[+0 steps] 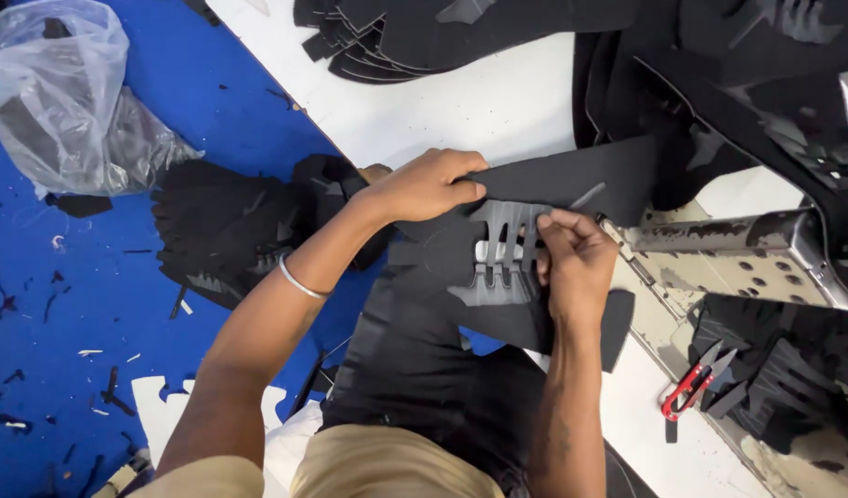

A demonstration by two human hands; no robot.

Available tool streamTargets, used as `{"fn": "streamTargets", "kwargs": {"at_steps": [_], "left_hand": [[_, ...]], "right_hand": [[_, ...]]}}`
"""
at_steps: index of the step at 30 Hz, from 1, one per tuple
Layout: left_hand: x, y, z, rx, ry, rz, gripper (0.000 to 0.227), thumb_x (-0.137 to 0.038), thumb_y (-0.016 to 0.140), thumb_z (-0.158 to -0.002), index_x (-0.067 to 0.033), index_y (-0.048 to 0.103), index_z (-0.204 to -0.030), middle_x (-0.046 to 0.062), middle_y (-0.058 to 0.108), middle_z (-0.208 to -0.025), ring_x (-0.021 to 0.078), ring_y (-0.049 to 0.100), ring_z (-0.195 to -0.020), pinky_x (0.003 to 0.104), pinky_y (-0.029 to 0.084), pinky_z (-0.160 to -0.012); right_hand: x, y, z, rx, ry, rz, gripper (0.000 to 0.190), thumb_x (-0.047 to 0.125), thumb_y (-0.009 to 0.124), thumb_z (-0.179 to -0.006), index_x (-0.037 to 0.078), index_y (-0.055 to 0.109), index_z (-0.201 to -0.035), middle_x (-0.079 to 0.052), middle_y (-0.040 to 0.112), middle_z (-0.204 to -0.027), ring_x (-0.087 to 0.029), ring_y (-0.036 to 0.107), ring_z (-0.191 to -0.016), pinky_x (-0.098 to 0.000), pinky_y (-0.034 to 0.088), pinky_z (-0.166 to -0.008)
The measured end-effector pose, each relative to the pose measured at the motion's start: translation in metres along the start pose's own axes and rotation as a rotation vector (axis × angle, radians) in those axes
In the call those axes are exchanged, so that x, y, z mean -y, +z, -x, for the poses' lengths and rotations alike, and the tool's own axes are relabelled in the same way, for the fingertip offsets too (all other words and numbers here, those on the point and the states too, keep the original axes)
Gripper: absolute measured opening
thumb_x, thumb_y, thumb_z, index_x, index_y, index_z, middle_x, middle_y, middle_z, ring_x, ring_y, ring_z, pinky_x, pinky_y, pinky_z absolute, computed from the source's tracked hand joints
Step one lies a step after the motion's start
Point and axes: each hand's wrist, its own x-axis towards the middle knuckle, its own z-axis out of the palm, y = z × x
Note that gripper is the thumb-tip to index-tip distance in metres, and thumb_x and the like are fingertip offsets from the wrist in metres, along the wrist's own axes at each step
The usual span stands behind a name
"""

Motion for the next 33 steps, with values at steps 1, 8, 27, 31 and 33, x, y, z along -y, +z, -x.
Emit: {"fn": "streamTargets", "kwargs": {"at_steps": [1,8,27,31,33], "left_hand": [[0.0,-0.001,0.001,-0.005,0.0,-0.008,0.032,-0.026,0.067,-0.093,-0.0035,0.068,-0.116,0.015,0.075,-0.097,0.0259,0.072,-0.088,0.039,0.052,-0.079],[-0.002,0.004,0.001,-0.012,-0.043,-0.041,0.035,-0.028,0.067,-0.092,-0.0041,0.069,-0.117,0.013,0.074,-0.088,0.0236,0.07,-0.076,0.04,0.051,-0.073],[-0.015,-0.003,0.007,0.024,-0.009,-0.024,0.052,-0.025,0.085,-0.07,-0.0022,0.071,-0.114,0.013,0.077,-0.094,0.0238,0.073,-0.086,0.037,0.055,-0.08],[-0.008,-0.001,0.003,0.037,-0.058,-0.024,0.05,-0.025,0.085,-0.069,-0.0018,0.072,-0.112,0.013,0.077,-0.092,0.0246,0.074,-0.085,0.038,0.055,-0.081],[-0.003,0.0,0.002,0.03,-0.044,-0.032,0.05,-0.025,0.086,-0.069,-0.0007,0.072,-0.111,0.014,0.077,-0.093,0.025,0.074,-0.086,0.038,0.055,-0.083]], "right_hand": [[-0.001,0.002,-0.002,0.018,0.013,0.021,0.011,0.004,0.072,-0.094,-0.003,0.069,-0.101,-0.004,0.065,-0.071,-0.008,0.051,-0.048,-0.0226,0.035,-0.04],[-0.004,0.004,-0.002,0.054,0.031,0.057,0.011,0.004,0.074,-0.093,-0.003,0.07,-0.1,-0.009,0.074,-0.076,-0.004,0.048,-0.046,-0.02,0.034,-0.04],[0.001,0.014,0.001,0.025,-0.018,0.215,0.016,0.009,0.075,-0.093,-0.003,0.071,-0.102,-0.001,0.067,-0.069,-0.003,0.05,-0.048,-0.0203,0.037,-0.043],[0.007,0.015,0.003,0.02,-0.005,0.26,0.016,0.011,0.076,-0.092,-0.002,0.071,-0.101,-0.001,0.068,-0.069,-0.004,0.05,-0.047,-0.0207,0.037,-0.042],[0.008,0.015,0.004,0.023,-0.001,0.27,0.016,0.011,0.076,-0.092,-0.002,0.07,-0.1,-0.002,0.068,-0.069,-0.004,0.05,-0.047,-0.0208,0.037,-0.042]]}}
